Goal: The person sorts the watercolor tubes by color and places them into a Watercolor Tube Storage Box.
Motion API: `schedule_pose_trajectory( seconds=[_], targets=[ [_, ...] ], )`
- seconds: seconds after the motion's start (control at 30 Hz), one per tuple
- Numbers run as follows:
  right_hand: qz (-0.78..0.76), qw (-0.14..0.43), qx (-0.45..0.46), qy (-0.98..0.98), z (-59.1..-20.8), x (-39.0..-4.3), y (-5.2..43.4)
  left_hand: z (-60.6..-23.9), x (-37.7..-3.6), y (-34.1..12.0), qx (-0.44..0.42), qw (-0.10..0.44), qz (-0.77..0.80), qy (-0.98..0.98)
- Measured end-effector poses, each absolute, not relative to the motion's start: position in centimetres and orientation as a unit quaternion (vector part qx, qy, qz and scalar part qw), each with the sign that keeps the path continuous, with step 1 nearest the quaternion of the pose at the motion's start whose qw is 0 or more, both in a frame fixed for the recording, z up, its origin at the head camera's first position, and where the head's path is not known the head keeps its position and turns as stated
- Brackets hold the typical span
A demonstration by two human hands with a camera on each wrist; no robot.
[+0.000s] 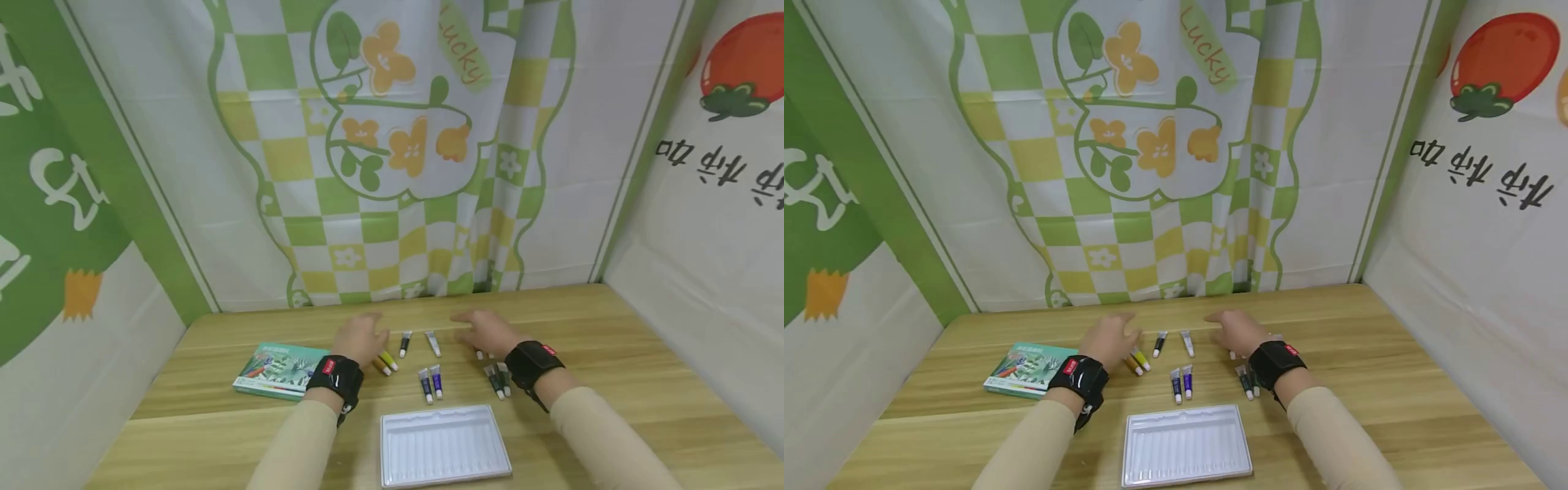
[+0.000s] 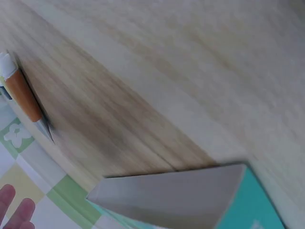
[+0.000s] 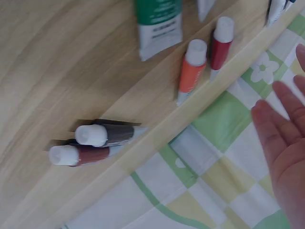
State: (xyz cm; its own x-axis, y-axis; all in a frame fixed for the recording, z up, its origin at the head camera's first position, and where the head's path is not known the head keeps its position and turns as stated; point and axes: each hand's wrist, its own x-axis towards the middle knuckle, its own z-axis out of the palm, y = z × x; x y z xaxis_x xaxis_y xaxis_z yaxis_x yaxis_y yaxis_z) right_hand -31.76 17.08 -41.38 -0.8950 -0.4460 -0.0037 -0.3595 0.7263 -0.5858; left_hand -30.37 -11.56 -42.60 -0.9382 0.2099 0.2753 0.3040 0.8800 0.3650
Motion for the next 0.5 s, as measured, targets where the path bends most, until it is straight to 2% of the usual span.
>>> schedule_pose_trajectory(
  seconds=[0.27,0.5],
  targets=[
    [-0.243,0.022,-0.274,0.930,-41.7,-31.4,18.4,-42.5,-29.1,-11.8,-0.152,0.129,-0.217,-0.956],
    [-0.234,0.013,-0.346,0.909,-41.3,-30.1,18.8,-42.9,-27.5,-12.6,-0.200,0.119,-0.227,-0.946]
  ],
)
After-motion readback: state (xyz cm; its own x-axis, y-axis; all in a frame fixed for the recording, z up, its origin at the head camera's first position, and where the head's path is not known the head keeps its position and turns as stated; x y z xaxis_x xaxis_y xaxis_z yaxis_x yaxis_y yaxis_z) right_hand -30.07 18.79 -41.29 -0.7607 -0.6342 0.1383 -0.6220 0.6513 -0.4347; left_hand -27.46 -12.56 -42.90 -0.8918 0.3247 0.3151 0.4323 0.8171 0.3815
